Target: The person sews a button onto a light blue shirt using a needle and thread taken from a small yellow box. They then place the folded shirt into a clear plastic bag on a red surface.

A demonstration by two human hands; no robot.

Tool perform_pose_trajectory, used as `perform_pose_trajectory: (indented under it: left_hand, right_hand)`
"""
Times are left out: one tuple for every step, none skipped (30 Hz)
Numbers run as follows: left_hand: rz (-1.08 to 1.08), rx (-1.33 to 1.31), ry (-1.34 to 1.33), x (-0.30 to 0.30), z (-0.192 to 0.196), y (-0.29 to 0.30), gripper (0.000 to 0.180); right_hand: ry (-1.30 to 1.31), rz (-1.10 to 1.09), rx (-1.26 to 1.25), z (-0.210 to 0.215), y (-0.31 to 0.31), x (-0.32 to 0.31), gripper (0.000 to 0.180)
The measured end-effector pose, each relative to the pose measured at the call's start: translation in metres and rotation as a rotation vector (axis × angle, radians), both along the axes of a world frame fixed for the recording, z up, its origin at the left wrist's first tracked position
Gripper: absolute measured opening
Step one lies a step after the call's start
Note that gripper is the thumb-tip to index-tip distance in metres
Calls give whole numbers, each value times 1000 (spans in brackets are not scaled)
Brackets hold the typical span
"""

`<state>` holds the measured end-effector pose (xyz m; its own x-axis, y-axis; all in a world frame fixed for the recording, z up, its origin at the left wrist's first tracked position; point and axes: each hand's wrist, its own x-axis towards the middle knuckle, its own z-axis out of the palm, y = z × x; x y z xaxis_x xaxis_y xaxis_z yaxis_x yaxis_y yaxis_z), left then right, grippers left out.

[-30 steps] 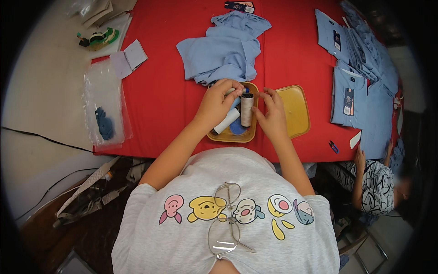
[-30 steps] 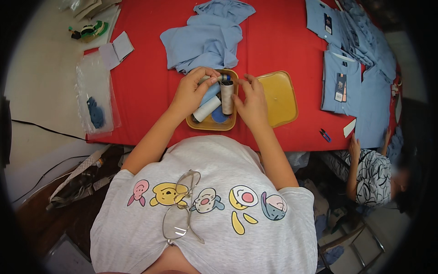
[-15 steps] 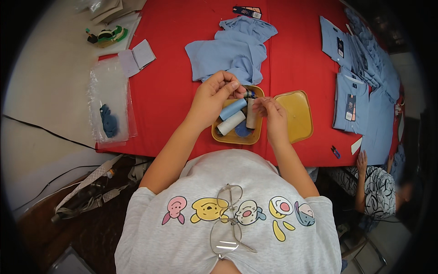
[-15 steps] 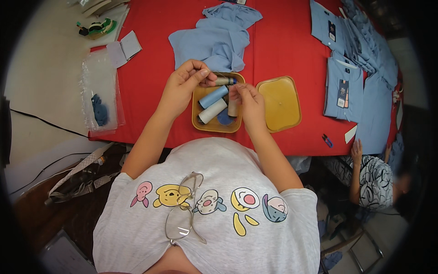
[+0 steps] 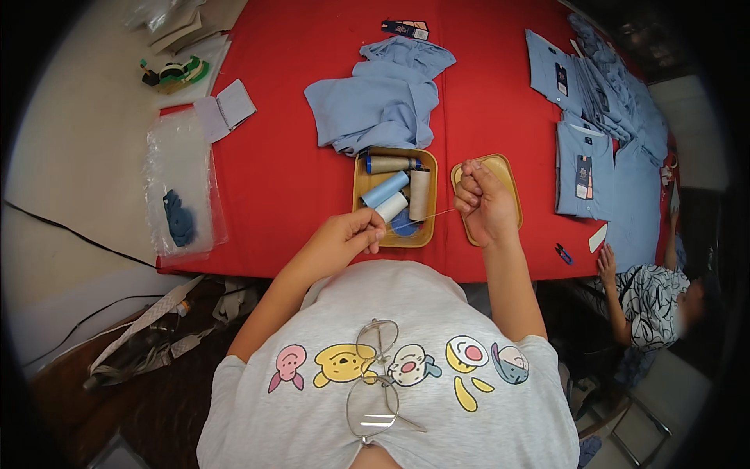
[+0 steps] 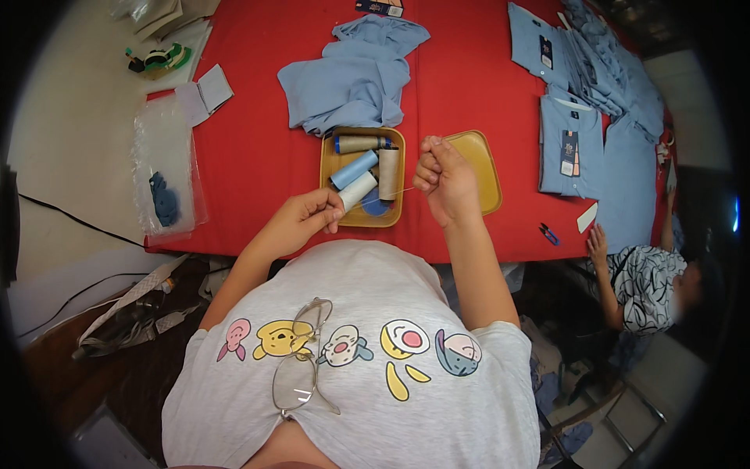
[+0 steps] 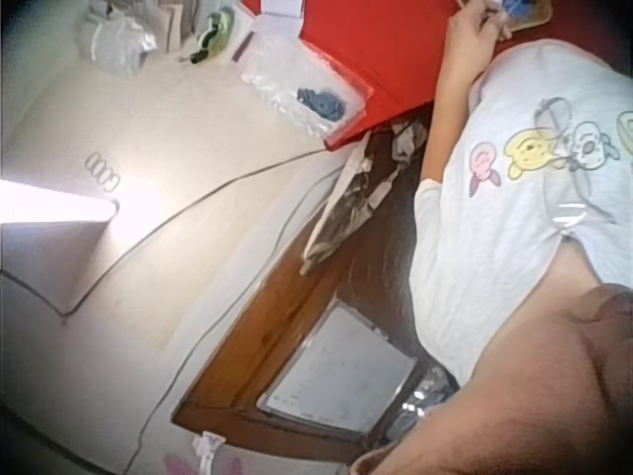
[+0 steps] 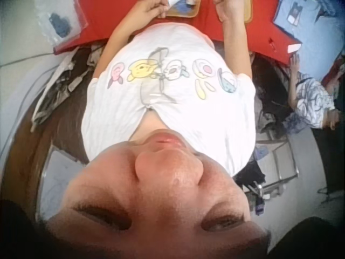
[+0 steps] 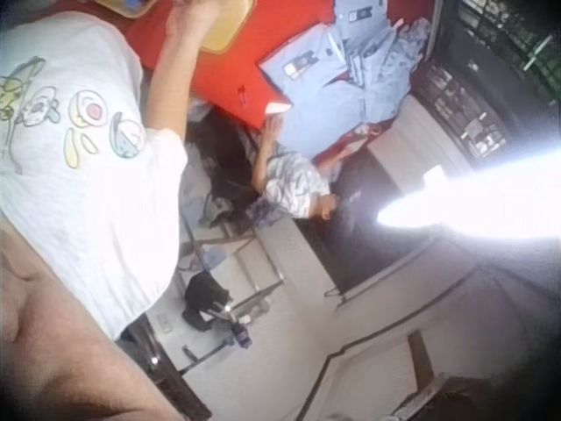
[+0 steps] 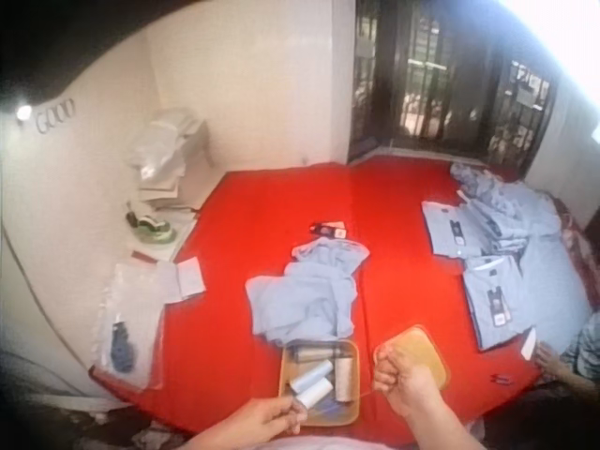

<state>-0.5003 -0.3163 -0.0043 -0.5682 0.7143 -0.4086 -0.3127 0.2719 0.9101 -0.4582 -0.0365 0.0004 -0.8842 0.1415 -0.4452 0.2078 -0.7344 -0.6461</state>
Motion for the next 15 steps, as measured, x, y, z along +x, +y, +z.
perform_pose_trajectory:
  left_hand:
    - [-56, -66, 108, -1, 3, 2, 17]
    - [-111, -132, 217, -3, 7, 6, 22]
    - [-166, -203, 327, -5, 13, 10, 26]
    - [-126, -140, 258, -5, 14, 16, 30]
    - [-87, -76, 189, -6, 16, 24, 33]
    - [-46, -9, 117, -7, 16, 33, 37]
    - [-31, 48, 36, -9, 16, 40, 39]
    - [-17, 106, -45, -10, 16, 47, 40]
    - [-7, 167, -128, -11, 15, 52, 42]
    - [-23, 182, -83, -9, 16, 55, 43]
    - [-41, 196, -38, -8, 17, 57, 44]
    - [-60, 210, 2, -5, 17, 59, 46]
    - [-92, 204, -64, -4, 11, 61, 46]
    - [-124, 198, -129, -2, 1, 62, 47]
    - [-122, 190, -118, -1, -2, 64, 46]
  right_hand:
    - [-5, 19, 41, 4, -5, 2, 18]
    - [-9, 38, 82, 9, -11, 3, 18]
    - [-12, 57, 119, 13, -17, 4, 19]
    - [-4, 71, 118, 18, -25, 3, 18]
    - [3, 84, 118, 24, -33, 1, 16]
    - [8, 99, 121, 30, -37, -1, 15]
    - [30, 111, 100, 36, -41, -3, 13]
    - [51, 121, 79, 41, -44, -5, 11]
    - [71, 128, 61, 45, -45, -6, 9]
    - [102, 126, 55, 48, -46, -8, 7]
    - [133, 124, 49, 51, -47, -10, 6]
    - [159, 119, 43, 53, -46, -11, 5]
    - [174, 120, 40, 54, -46, -13, 5]
    - [189, 122, 37, 54, -45, -14, 5]
    - [203, 122, 35, 54, -44, -15, 6]
